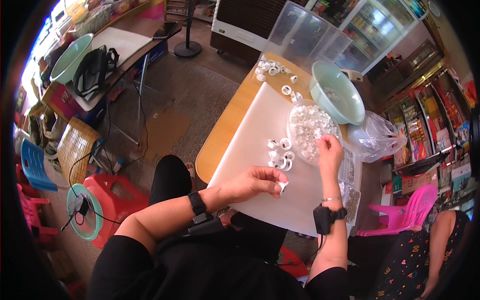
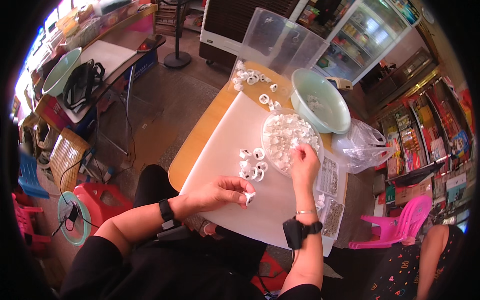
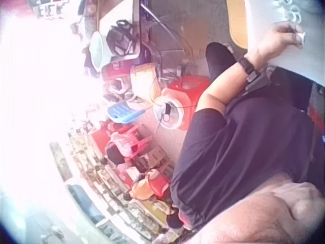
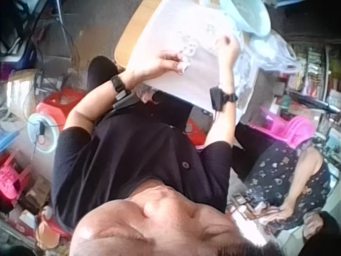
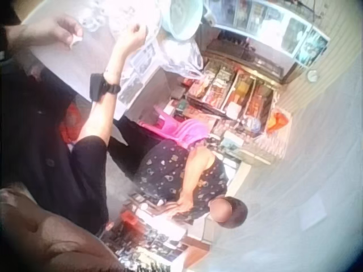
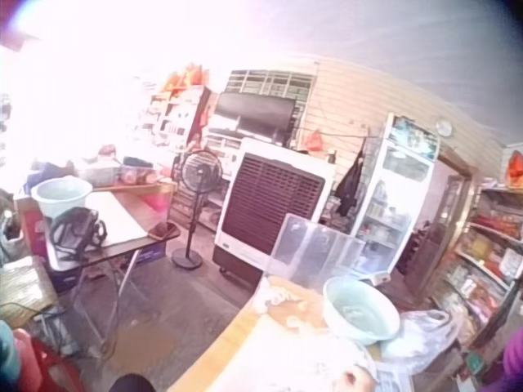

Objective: Assembling small white plastic parts by hand at a workbench.

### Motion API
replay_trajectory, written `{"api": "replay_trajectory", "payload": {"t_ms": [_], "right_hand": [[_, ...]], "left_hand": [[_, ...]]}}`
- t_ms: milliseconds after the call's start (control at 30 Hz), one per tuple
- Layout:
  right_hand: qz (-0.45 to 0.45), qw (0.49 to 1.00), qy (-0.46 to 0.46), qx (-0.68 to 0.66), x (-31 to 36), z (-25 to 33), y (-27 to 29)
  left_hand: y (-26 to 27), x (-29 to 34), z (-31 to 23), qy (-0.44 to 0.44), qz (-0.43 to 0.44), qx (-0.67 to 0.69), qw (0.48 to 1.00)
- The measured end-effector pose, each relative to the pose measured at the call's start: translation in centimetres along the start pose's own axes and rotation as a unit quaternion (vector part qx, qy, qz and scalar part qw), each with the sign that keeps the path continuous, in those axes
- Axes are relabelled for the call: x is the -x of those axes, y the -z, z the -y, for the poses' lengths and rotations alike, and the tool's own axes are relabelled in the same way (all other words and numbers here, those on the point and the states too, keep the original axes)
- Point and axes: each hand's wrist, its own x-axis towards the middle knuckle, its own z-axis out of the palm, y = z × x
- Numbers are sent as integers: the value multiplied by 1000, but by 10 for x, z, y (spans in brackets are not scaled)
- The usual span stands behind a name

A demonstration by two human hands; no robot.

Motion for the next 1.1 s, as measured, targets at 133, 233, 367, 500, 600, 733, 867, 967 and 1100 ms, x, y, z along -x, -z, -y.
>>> {"api": "replay_trajectory", "payload": {"t_ms": [133, 233, 367, 500, 600, 733, 867, 967, 1100], "right_hand": [[57, 975, -71, -205, 46, 43, 36], [151, 923, -164, -312, 88, 64, 43], [170, 907, -220, -317, 115, 68, 44], [148, 888, -228, -372, 125, 74, 46], [140, 893, -217, -368, 128, 72, 43], [131, 897, -221, -360, 132, 68, 41], [132, 879, -221, -401, 132, 69, 42], [106, 866, -255, -417, 132, 73, 41], [49, 908, -185, -372, 137, 57, 29]], "left_hand": [[0, 4, -2, 8, -3, -35, 999], [6, 2, 3, 1, -20, 66, 998], [6, 1, 0, -4, -37, 72, 997], [10, -2, 3, -13, -35, 71, 997], [11, -4, 6, -15, -30, 73, 997], [9, -3, 6, -20, -28, 74, 997], [10, -3, 7, -18, -29, 70, 997], [10, -3, 8, -15, -31, 68, 997], [9, -3, 5, -14, -31, 72, 997]]}}
